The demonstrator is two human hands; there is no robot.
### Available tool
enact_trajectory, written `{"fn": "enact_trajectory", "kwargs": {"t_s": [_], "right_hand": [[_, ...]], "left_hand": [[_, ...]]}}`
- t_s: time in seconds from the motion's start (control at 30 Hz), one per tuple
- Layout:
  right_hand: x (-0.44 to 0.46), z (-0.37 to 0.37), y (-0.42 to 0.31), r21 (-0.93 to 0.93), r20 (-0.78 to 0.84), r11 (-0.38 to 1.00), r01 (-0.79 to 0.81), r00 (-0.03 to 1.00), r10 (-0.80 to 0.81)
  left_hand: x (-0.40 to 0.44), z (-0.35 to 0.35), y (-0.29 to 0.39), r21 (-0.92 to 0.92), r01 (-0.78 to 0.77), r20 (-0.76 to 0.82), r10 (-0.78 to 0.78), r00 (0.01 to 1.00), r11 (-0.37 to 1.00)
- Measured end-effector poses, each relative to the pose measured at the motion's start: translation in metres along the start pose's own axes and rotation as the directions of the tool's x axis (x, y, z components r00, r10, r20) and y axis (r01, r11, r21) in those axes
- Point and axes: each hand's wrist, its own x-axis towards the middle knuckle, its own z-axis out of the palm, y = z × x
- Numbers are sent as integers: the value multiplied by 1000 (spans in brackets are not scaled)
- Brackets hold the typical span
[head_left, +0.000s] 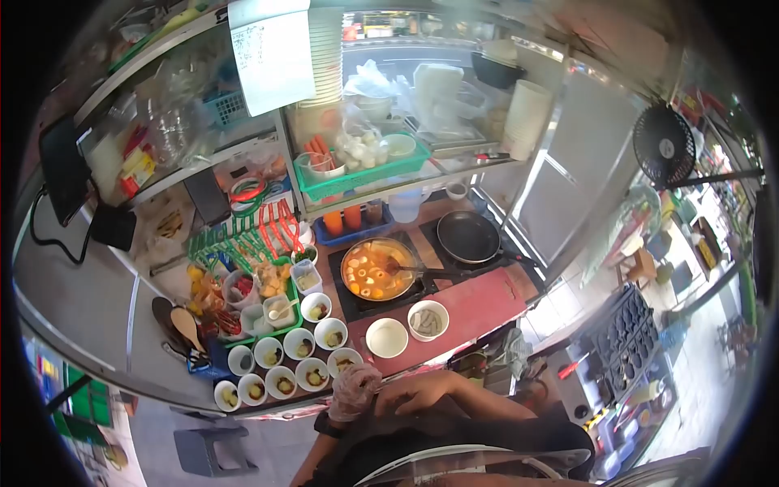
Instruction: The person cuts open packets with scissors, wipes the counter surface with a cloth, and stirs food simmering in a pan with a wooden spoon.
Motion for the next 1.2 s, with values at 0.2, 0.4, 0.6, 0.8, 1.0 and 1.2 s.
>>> {"fn": "enact_trajectory", "kwargs": {"t_s": [0.2,0.4,0.6,0.8,1.0,1.2], "right_hand": [[31,30,-7,-61,1,975,212,977,-213],[22,44,1,-29,-37,996,84,996,-85],[11,16,-7,-78,-34,995,65,997,-68],[-14,-4,-8,-123,-93,965,233,965,-245],[-36,-20,-8,-111,-182,957,268,941,-285],[-59,-30,-14,-350,-182,863,363,878,-443]], "left_hand": [[-26,-7,-9,-149,28,63,-19,998,988],[-6,0,-6,-113,-151,116,164,980,982],[4,21,-14,-189,-50,184,85,979,981],[17,47,-9,-264,66,257,4,966,962],[28,68,0,-310,149,298,-53,953,939],[37,90,4,-331,202,305,-98,947,922]]}}
